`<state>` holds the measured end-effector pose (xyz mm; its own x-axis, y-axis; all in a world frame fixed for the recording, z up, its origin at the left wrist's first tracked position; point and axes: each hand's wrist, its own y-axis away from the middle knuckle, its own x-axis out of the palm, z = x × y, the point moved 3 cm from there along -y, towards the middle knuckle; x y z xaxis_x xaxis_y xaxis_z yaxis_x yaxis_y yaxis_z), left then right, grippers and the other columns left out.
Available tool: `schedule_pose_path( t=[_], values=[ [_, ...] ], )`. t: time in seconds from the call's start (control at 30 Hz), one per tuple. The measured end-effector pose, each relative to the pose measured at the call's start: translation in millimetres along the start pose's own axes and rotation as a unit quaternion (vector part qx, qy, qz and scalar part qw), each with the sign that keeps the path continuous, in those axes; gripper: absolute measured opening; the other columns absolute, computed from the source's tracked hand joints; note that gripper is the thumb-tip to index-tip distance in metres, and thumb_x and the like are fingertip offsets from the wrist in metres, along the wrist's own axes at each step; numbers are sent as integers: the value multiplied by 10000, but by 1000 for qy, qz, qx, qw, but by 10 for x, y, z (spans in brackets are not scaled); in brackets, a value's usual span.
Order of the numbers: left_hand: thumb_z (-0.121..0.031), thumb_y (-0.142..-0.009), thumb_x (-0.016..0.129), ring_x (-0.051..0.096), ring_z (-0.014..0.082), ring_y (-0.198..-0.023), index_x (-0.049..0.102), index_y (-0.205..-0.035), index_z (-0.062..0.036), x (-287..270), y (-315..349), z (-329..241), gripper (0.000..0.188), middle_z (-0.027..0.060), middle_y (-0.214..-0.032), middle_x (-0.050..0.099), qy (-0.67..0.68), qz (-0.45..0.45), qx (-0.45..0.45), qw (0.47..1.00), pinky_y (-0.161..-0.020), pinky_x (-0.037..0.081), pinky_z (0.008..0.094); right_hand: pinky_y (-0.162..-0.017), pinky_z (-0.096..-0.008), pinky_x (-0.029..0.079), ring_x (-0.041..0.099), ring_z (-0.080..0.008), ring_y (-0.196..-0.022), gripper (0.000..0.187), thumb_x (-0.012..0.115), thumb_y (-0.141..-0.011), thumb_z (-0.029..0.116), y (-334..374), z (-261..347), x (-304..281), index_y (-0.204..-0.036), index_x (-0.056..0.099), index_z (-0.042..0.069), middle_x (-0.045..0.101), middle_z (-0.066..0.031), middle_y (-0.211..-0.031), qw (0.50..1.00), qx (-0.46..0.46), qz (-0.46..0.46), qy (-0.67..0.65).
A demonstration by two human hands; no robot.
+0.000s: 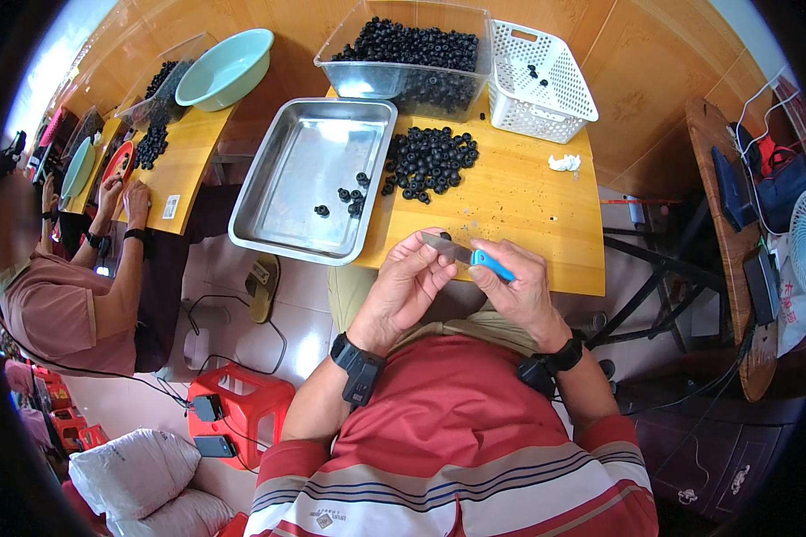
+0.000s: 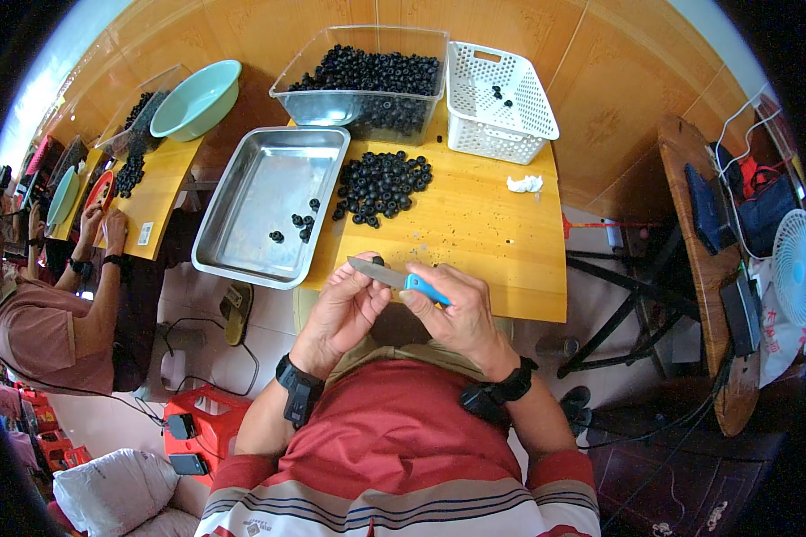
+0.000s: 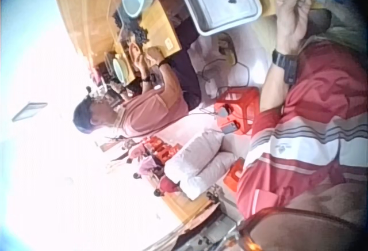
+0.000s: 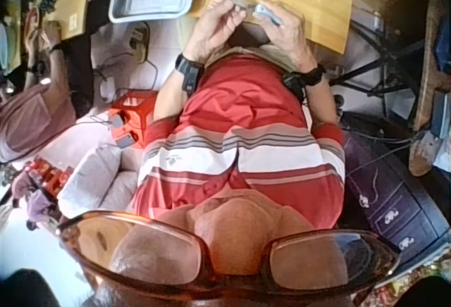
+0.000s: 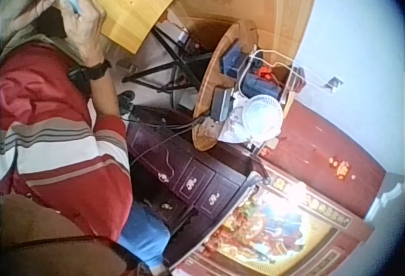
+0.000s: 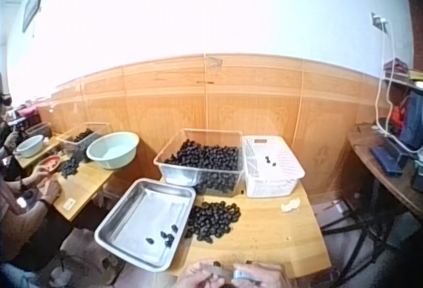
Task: Cleaning and sorting small black olives by hand and with a small knife.
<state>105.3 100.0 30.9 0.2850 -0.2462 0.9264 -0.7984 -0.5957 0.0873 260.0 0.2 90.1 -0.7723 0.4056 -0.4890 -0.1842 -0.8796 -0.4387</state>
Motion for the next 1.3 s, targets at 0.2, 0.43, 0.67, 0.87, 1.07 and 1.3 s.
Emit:
schedule_pose_path(
  t=[0.2,0.43,0.67,0.87,1.07,1.3],
  values=[
    [-105,-1001,643,691,111,-853,652,-1119,-38,185,52,30,136,41,-959,700,-129,-38,-38,990,-796,619,267,-586,-314,479,625,-192,-650,349,826,-857,178,-71,22,126,-1130,719,-12,649,-124,-765,999,0,-18,-52],
    [-94,-990,660,695,112,-821,648,-1091,-38,112,31,29,116,32,-931,700,-124,0,-60,990,-757,624,271,-627,-283,476,613,-151,-690,286,819,-858,161,-115,-109,123,-1057,724,-21,650,-87,-778,993,32,17,-108],
    [-105,-956,717,679,112,-767,661,-1063,-23,-39,-33,-79,146,33,-888,701,-345,-119,76,928,-741,580,254,-671,-292,500,603,-132,-711,327,791,-882,269,-924,-366,-515,-1029,716,-14,672,-93,-788,977,99,-184,33],
    [-121,-884,767,689,194,-786,672,-1095,6,37,-264,-177,264,87,-942,711,-649,-121,181,729,-707,559,315,-763,-405,547,721,-315,-826,490,756,-877,385,-1859,-1006,-1196,-1152,704,-17,730,-213,-886,932,8,-282,229],
    [-167,-855,748,665,333,-915,702,-1136,-57,299,-675,-319,305,141,-1011,681,-832,-93,282,469,-783,554,425,-683,-331,521,660,-177,-731,382,763,-880,237,-1249,-1000,-747,-1130,695,-44,713,-132,-813,971,41,-211,108],
    [-154,-854,672,634,338,-951,716,-1073,-86,284,-1197,-186,234,147,-958,644,-929,-40,240,279,-807,556,445,-581,-261,449,527,-62,-657,323,756,-899,166,-306,-762,-443,-1115,688,-65,620,-16,-737,971,115,-210,8]
  ],
)
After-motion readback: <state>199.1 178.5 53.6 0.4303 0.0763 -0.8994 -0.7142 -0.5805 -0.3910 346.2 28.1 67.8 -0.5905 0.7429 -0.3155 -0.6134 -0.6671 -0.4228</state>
